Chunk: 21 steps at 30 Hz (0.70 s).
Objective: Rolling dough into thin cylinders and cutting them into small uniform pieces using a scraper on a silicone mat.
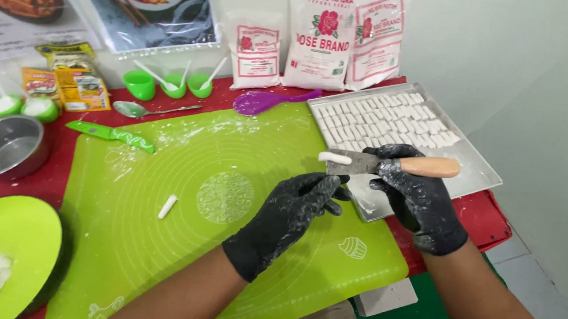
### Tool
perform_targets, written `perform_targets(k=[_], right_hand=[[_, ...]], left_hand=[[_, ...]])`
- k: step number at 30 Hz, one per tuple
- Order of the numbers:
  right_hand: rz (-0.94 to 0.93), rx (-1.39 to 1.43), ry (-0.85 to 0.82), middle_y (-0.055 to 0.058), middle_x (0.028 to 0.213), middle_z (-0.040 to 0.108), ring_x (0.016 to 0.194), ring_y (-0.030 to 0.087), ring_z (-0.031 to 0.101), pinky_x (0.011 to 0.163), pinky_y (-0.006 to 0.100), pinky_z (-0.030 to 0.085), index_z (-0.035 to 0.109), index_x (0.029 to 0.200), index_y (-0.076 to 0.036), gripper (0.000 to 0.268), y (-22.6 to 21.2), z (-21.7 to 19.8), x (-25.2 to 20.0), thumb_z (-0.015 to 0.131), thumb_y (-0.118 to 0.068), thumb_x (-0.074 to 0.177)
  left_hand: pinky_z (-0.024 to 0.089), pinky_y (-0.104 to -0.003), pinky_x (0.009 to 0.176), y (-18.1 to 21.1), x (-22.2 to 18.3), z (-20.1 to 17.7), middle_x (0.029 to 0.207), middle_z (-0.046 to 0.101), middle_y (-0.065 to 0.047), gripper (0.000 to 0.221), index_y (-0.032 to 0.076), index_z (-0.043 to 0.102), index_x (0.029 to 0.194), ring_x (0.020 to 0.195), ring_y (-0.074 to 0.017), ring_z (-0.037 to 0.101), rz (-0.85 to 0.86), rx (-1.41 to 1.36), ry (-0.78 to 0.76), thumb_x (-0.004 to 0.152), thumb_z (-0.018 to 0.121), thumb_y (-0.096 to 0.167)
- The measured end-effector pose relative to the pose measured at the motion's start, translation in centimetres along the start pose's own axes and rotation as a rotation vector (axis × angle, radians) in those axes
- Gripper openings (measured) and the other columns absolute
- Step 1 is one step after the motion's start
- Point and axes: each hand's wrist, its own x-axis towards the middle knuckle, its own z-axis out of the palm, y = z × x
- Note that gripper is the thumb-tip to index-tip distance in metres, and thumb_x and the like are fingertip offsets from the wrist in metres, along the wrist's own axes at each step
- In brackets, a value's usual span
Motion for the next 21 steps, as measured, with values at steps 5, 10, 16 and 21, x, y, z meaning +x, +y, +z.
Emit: perform_targets(k=[5, 10, 16, 21], right_hand=[[-0.079, 0.07, -0.089, 0.03, 0.125, 0.067, 0.107, 0.045, 0.072, 0.072, 0.052, 0.068, 0.057, 0.127, 0.009, 0.035, -1.9, 1.6, -0.5, 0.063, 0.008, 0.093], [-0.09, -0.206, -0.109, 0.036, 0.119, 0.07, 0.106, 0.046, 0.073, 0.077, 0.059, 0.065, 0.065, 0.118, 0.015, 0.035, -5.7, -0.7, -0.8, 0.068, -0.005, 0.089], [-0.349, -0.926, -0.212, 0.025, 0.113, 0.075, 0.11, 0.041, 0.073, 0.086, 0.049, 0.061, 0.074, 0.115, 0.002, 0.037, -11.1, 2.2, -1.5, 0.082, -0.009, 0.08], [-0.491, -1.302, -0.274, 0.015, 0.119, 0.075, 0.112, 0.037, 0.071, 0.09, 0.052, 0.059, 0.076, 0.12, -0.01, 0.033, -11.6, 4.7, -1.8, 0.081, -0.017, 0.088]], left_hand=[[0.053, -0.023, 0.064, -0.9, 2.8, 1.3, 0.091, 0.081, -0.016, 0.026, 0.001, 0.076, 0.103, 0.071, -0.018, 0.076, -0.072, -0.117, 0.123, 0.101, 0.065, 0.024], [0.05, -0.02, 0.059, -1.0, 5.2, 0.7, 0.084, 0.081, -0.013, 0.027, 0.002, 0.076, 0.1, 0.066, -0.0147, 0.074, -0.078, -0.074, 0.145, 0.102, 0.063, 0.025], [0.05, -0.022, 0.061, -1.1, 7.5, 1.1, 0.08, 0.079, -0.016, 0.025, 0.001, 0.078, 0.092, 0.065, -0.0176, 0.074, 0.003, 0.018, 0.134, 0.1, 0.067, 0.023], [0.051, -0.024, 0.061, 0.0, 7.5, 2.7, 0.078, 0.078, -0.017, 0.025, 0.0, 0.077, 0.092, 0.065, -0.0183, 0.073, 0.03, 0.005, 0.098, 0.099, 0.069, 0.022]])
